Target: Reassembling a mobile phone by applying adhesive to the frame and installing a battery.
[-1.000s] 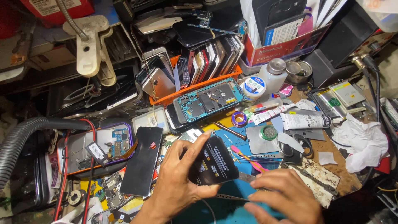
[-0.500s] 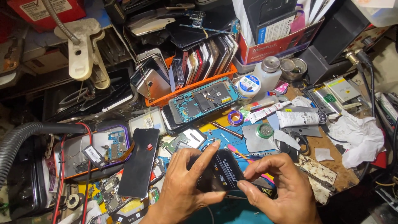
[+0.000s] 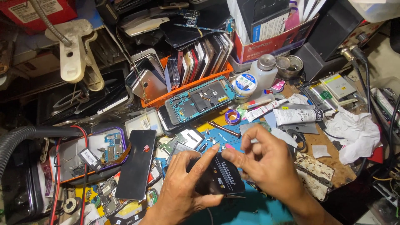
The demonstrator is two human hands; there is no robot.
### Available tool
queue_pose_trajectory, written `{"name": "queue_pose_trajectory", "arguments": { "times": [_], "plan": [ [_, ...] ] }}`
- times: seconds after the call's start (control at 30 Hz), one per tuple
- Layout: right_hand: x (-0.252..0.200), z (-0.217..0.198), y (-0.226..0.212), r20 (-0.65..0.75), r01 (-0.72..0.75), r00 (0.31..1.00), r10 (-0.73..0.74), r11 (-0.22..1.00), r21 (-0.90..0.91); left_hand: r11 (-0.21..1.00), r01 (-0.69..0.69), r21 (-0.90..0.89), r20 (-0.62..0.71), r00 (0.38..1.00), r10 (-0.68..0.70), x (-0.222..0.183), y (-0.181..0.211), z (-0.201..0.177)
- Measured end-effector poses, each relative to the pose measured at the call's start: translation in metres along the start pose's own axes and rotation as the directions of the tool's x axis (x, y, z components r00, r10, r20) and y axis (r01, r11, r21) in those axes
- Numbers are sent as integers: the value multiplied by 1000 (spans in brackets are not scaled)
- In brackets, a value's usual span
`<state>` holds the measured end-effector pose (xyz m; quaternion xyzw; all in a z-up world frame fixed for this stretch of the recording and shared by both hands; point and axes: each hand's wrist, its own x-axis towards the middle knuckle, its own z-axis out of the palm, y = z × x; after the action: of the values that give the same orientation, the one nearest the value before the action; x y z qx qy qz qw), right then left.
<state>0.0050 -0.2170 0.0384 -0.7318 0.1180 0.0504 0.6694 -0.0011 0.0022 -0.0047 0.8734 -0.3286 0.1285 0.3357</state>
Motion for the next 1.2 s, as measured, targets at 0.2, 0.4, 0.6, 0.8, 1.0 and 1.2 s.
{"name": "queue_pose_trajectory", "arguments": {
  "times": [0.2, 0.4, 0.6, 0.8, 1.0, 1.2],
  "plan": [
    [22, -4, -10, 15, 374, 927, -375, 919, -123, 963, 28, -269, 81, 997, -7, 1, 8, -1],
    [-2, -25, 7, 171, 635, 760, -627, 660, -402, 869, 189, -457, 172, 977, -123, 6, 7, -12],
    [-31, -26, 82, 272, 661, 707, -653, 472, -583, 901, 44, -432, 68, 998, -17, 9, 4, -9],
    [-51, -30, 52, 17, 552, 789, -614, 696, -459, 950, 67, -306, 95, 995, -40, 5, 5, -4],
    [-55, -26, 29, -105, 545, 746, -658, 693, -471, 996, 25, -89, 81, 997, -18, -3, 7, 4],
    [-50, -13, 16, -12, 560, 758, -652, 660, -502, 990, -101, 97, -16, 995, 103, -2, 12, 8]
  ]
}}
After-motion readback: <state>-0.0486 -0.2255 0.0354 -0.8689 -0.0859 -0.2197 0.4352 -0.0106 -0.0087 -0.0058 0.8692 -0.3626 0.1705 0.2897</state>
